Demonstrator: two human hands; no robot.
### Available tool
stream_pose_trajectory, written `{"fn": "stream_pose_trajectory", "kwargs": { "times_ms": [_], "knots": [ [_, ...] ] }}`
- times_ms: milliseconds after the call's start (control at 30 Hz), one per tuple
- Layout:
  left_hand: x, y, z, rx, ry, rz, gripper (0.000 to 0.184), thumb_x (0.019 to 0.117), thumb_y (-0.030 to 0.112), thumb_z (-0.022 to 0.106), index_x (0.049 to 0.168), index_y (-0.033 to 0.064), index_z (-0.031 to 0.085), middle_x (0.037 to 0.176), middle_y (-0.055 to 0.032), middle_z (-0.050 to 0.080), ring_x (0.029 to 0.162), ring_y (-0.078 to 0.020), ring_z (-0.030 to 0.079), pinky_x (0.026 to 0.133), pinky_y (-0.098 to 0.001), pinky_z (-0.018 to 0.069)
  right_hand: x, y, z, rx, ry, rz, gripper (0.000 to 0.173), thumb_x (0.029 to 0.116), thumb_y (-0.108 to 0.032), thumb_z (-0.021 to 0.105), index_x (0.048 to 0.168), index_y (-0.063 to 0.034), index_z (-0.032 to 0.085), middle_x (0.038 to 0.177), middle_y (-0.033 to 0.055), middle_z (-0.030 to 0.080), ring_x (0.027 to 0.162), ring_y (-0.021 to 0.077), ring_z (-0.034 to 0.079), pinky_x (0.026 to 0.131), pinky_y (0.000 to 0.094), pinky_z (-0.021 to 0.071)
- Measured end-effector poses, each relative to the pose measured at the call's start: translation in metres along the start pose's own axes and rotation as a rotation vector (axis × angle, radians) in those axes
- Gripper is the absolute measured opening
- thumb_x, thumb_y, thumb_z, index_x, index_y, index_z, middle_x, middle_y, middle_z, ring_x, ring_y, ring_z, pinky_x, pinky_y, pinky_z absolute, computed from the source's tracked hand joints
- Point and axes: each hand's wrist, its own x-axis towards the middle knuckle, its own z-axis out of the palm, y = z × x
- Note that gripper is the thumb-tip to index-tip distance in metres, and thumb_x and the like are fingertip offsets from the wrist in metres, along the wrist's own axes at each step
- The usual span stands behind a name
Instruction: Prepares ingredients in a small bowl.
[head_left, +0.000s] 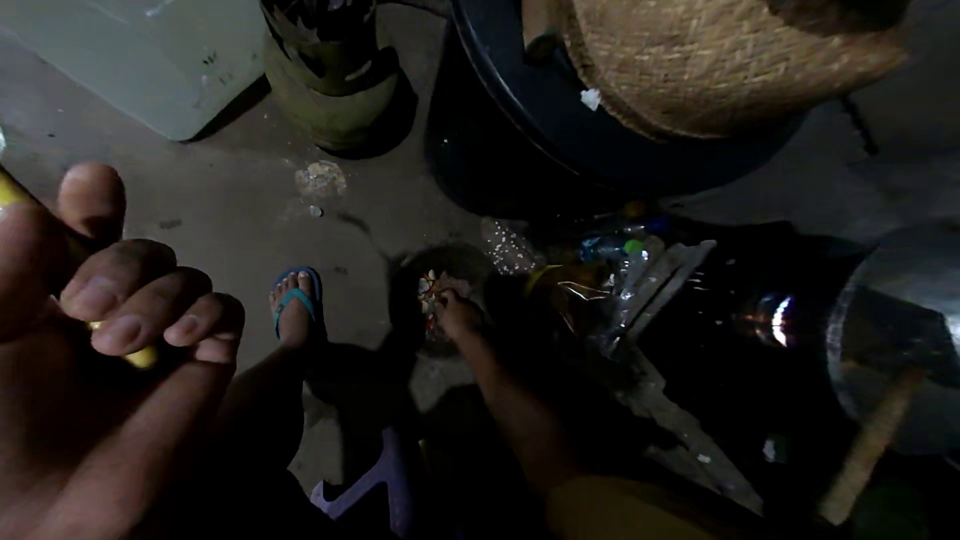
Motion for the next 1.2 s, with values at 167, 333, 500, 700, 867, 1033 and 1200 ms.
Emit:
{"fn": "stream_pose_trajectory", "kwargs": {
  "times_ms": [167, 333, 500, 700, 867, 1033, 1200],
  "knots": [
    [-0.003, -0.006, -0.005, 0.048, -0.022, -0.026, 0.045, 0.1119, 0.029, 0.020, 0.099, 0.0080, 0.057, 0.058, 0.0027, 0.049, 0.047, -0.0019, 0.051, 0.046, -0.0148, 0.0495, 0.001, 0.010, -0.005, -0.172, -0.065, 0.006, 0.048, 0.1109, -0.039, 0.040, 0.153, -0.0164, 0.045, 0.136, 0.0211, 0.064, 0.128, 0.0401, 0.060, 0.105, 0.0609, 0.0469],
    [0.001, -0.001, -0.014, 0.022, -0.071, 0.007, 0.038, 0.1105, 0.026, 0.031, 0.106, 0.0064, 0.063, 0.059, 0.0022, 0.053, 0.047, -0.0026, 0.053, 0.047, -0.0151, 0.0499, 0.017, 0.001, -0.028, 0.090, -0.030, -0.061, 0.049, 0.1088, -0.040, 0.049, 0.146, -0.0092, 0.055, 0.138, 0.0223, 0.062, 0.131, 0.0400, 0.058, 0.110, 0.0607, 0.0440],
    [0.001, -0.006, -0.009, 0.009, 0.000, 0.062, 0.036, 0.1109, 0.021, 0.029, 0.103, 0.0041, 0.060, 0.055, 0.0006, 0.051, 0.043, -0.0029, 0.053, 0.043, -0.0150, 0.0492, -0.003, -0.009, 0.008, -0.151, -0.016, 0.034, 0.047, 0.1110, -0.041, 0.036, 0.153, -0.0214, 0.045, 0.133, 0.0161, 0.067, 0.125, 0.0362, 0.064, 0.102, 0.0586, 0.0500],
    [0.004, 0.000, -0.006, 0.050, -0.061, -0.033, 0.045, 0.1126, 0.035, 0.026, 0.102, 0.0093, 0.061, 0.062, 0.0035, 0.051, 0.049, -0.0032, 0.053, 0.049, -0.0169, 0.0512, 0.018, -0.007, -0.050, 0.026, -0.145, -0.085, 0.045, 0.1100, -0.030, 0.047, 0.147, -0.0059, 0.053, 0.144, 0.0230, 0.058, 0.136, 0.0391, 0.053, 0.114, 0.0583, 0.0395],
    [0.001, 0.001, -0.009, 0.033, -0.063, -0.022, 0.041, 0.1119, 0.030, 0.030, 0.102, 0.0074, 0.062, 0.059, 0.0027, 0.052, 0.048, -0.0027, 0.053, 0.048, -0.0166, 0.0520, -0.013, -0.018, -0.024, 0.024, -0.019, -0.083, 0.045, 0.1089, -0.038, 0.048, 0.148, -0.0157, 0.054, 0.137, 0.0187, 0.064, 0.127, 0.0375, 0.061, 0.106, 0.0591, 0.0475],
    [0.000, -0.006, -0.006, 0.007, -0.009, -0.027, 0.049, 0.1120, 0.036, 0.024, 0.098, 0.0063, 0.061, 0.059, 0.0023, 0.050, 0.046, -0.0039, 0.052, 0.046, -0.0181, 0.0509, -0.001, -0.010, 0.011, -0.103, -0.013, 0.027, 0.047, 0.1107, -0.041, 0.039, 0.154, -0.0216, 0.045, 0.133, 0.0155, 0.067, 0.124, 0.0352, 0.064, 0.103, 0.0572, 0.0501],
    [0.004, 0.002, -0.010, -0.011, -0.090, -0.048, 0.046, 0.1120, 0.037, 0.025, 0.104, 0.0083, 0.061, 0.063, 0.0031, 0.051, 0.050, -0.0037, 0.054, 0.050, -0.0175, 0.0519, 0.006, 0.010, -0.028, 0.102, -0.077, -0.093, 0.048, 0.1094, -0.036, 0.048, 0.148, -0.0083, 0.052, 0.142, 0.0210, 0.059, 0.134, 0.0363, 0.056, 0.113, 0.0557, 0.0423]
  ]
}}
